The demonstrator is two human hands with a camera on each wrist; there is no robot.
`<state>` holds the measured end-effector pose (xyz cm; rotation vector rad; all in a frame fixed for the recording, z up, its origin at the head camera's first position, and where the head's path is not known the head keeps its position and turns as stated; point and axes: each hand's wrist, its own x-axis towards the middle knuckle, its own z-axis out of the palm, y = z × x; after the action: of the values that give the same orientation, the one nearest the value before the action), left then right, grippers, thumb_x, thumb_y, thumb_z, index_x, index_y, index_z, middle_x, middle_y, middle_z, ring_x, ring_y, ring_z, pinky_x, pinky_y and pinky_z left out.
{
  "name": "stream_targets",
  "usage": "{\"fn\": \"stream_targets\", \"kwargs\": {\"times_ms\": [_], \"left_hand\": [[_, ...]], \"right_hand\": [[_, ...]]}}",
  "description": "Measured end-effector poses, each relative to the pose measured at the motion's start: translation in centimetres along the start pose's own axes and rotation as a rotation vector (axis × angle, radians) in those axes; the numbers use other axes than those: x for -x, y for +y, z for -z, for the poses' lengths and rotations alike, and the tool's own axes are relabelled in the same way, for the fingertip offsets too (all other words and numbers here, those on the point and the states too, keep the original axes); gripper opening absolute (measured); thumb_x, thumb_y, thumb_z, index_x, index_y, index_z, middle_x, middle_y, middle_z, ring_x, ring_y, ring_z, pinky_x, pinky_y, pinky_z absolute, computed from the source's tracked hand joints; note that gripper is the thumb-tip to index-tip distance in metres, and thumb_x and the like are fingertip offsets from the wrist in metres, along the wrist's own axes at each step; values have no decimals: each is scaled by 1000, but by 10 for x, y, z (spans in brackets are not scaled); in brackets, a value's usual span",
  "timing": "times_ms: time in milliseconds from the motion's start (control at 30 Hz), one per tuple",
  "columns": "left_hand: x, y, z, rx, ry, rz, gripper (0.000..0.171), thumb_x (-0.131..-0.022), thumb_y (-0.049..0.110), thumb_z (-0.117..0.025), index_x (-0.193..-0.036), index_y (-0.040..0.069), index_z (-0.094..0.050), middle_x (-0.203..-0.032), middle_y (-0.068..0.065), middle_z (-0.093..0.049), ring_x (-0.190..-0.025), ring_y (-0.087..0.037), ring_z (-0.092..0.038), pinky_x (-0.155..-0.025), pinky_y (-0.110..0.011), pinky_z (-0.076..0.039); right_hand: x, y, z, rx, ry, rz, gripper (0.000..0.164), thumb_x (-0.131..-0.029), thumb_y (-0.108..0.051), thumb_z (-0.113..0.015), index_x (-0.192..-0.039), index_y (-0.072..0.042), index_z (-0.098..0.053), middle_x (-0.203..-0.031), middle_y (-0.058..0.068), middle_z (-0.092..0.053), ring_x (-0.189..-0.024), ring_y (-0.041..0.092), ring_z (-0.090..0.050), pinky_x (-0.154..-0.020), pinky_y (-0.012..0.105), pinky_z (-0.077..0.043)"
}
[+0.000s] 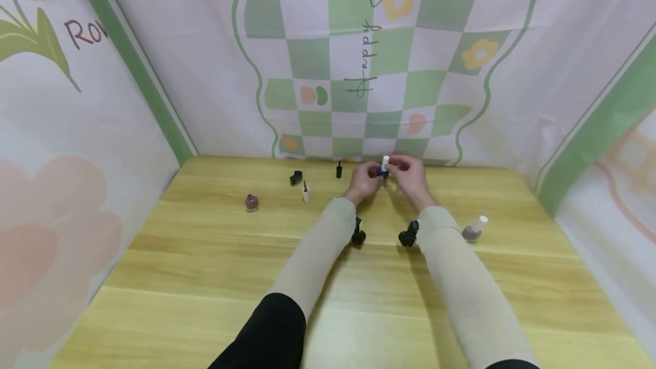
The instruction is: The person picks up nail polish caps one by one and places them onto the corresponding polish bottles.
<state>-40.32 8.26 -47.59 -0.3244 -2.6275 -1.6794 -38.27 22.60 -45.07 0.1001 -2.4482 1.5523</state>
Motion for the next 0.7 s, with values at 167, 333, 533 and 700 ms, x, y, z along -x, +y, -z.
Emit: {"fn": "stream_targets", "kwargs": {"times_ms": [167, 333, 533, 700], "left_hand": [[5, 3, 4, 25, -22, 22, 33, -95, 3, -72, -128, 3, -66, -124, -13, -70, -112, -25, -68, -94, -29, -56], [12, 9, 16, 34, -71, 19, 47, -95, 9, -73, -139, 3, -58, -138, -16, -61, -119, -30, -64, -97, -35, -56], [27, 17, 35, 31, -81, 7, 55, -94, 13, -76, -143, 4, -54, -141, -18, -57, -120, -35, -62, -97, -41, -55], [39, 22, 46, 0, -111, -21, 55, -95, 15, -74, -144, 5, -52, -141, -17, -56, -119, -33, -61, -94, -40, -56]], "right_hand": [[2, -2, 3, 9, -15, 13, 31, -98, -9, -68, -126, 4, -66, -120, 24, -68, -92, 17, -57, -75, 17, -47], [6, -9, 9, 5, -30, 14, 40, -98, -11, -69, -134, 4, -57, -124, 23, -66, -103, 24, -59, -83, 23, -49], [13, -19, 17, 49, -54, 18, 51, -99, -14, -69, -143, 2, -50, -132, 23, -61, -114, 34, -57, -92, 38, -50], [23, -26, 24, 106, -85, 16, 55, -99, -15, -69, -146, 1, -47, -137, 25, -55, -116, 36, -55, -94, 45, -50]]}}
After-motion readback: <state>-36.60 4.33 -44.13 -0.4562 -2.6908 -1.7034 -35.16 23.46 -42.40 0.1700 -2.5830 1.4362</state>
